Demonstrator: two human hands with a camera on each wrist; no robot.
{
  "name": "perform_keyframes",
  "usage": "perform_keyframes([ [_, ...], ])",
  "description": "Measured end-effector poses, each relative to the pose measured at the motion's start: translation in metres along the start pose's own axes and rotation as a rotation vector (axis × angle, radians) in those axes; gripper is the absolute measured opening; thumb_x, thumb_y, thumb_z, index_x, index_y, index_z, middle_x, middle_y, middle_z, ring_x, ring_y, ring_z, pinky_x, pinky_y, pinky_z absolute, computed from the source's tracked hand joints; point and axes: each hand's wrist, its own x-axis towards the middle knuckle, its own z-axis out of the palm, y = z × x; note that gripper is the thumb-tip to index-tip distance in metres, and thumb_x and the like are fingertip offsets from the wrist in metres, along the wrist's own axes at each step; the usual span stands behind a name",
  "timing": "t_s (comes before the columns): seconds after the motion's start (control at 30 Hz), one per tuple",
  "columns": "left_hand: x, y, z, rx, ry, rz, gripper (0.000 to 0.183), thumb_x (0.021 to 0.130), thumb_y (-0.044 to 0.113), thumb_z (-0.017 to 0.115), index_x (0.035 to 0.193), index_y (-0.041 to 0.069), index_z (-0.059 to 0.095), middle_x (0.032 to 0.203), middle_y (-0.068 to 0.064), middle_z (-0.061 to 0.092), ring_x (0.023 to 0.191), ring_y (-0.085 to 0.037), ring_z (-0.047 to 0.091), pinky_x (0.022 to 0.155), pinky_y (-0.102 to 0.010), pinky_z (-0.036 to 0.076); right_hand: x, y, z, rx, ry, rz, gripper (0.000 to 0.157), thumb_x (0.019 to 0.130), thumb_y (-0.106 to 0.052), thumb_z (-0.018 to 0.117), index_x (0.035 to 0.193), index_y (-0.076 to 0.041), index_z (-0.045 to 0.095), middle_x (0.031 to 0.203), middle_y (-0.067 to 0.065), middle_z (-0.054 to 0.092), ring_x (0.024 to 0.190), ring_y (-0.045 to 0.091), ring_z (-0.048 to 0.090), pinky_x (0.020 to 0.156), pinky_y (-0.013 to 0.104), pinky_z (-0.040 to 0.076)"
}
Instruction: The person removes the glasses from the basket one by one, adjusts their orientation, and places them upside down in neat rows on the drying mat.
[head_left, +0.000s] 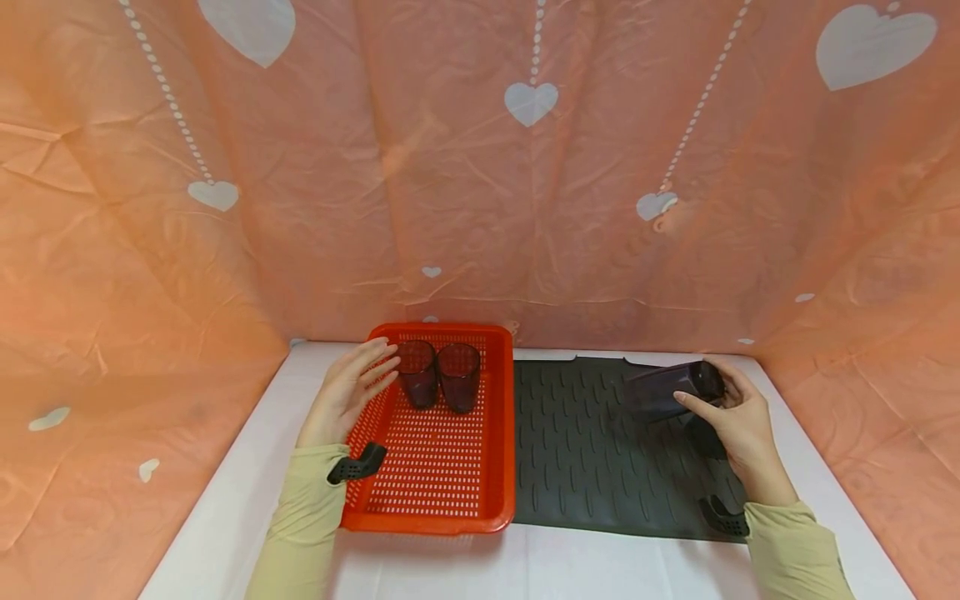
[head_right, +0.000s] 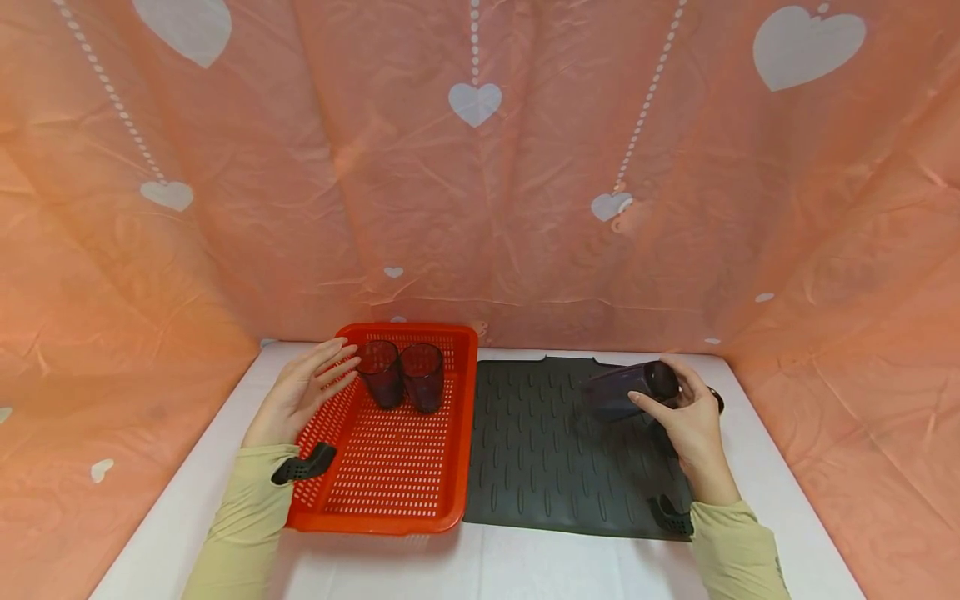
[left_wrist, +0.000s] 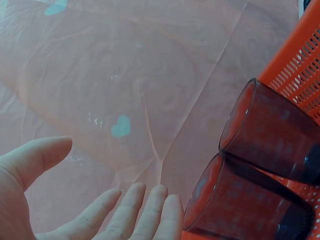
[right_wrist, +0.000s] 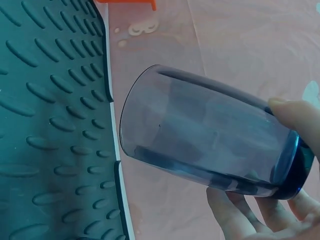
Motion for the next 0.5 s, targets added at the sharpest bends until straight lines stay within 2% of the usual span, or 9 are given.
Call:
perform_keyframes([
  [0.13, 0.0007, 0.0007, -0.0017, 0.036, 0.014, 0.016, 0.053, 0.099, 0.025, 0.054, 0.142, 0.000, 0.035, 0.143, -0.018, 0.038, 0.132, -0.036, 0.037, 0.106, -0.040, 0.035, -0.0004, 0.0004, -0.0002, -0.061, -0.003, 0.000, 0.071, 0.076, -0.005, 0.081, 0.139, -0.019, 0.050, 0.130, -0.007, 0.053, 0.112, 0.000, 0.050, 0.080, 0.008, 0.042],
  [0.3, 0.0025, 0.0023, -0.0033, 0.076, 0.042, 0.029, 0.052, 0.099, 0.025, 0.054, 0.141, 0.000, 0.036, 0.138, -0.014, 0.042, 0.133, -0.036, 0.035, 0.103, -0.036, 0.040, -0.0012, 0.0007, -0.0018, -0.189, -0.025, 0.037, 0.075, 0.079, -0.016, 0.080, 0.144, -0.025, 0.042, 0.144, 0.000, 0.043, 0.131, 0.012, 0.039, 0.084, 0.006, 0.038],
  [0.4, 0.0043, 0.0027, -0.0045, 0.107, 0.063, 0.025, 0.051, 0.100, 0.024, 0.053, 0.141, -0.001, 0.036, 0.139, -0.014, 0.041, 0.132, -0.034, 0.037, 0.105, -0.038, 0.036, -0.0017, 0.0012, -0.0029, -0.234, -0.035, 0.054, 0.079, 0.080, -0.019, 0.080, 0.147, -0.024, 0.039, 0.150, 0.006, 0.036, 0.138, 0.023, 0.030, 0.084, 0.004, 0.036],
  [0.5, 0.0067, 0.0021, -0.0063, 0.133, 0.080, 0.014, 0.050, 0.100, 0.021, 0.052, 0.142, -0.002, 0.035, 0.143, -0.016, 0.036, 0.127, -0.027, 0.043, 0.109, -0.042, 0.031, -0.0020, 0.0034, -0.0029, -0.251, -0.038, 0.056, 0.080, 0.079, -0.019, 0.080, 0.147, -0.022, 0.038, 0.150, 0.008, 0.035, 0.138, 0.028, 0.030, 0.084, 0.004, 0.035],
])
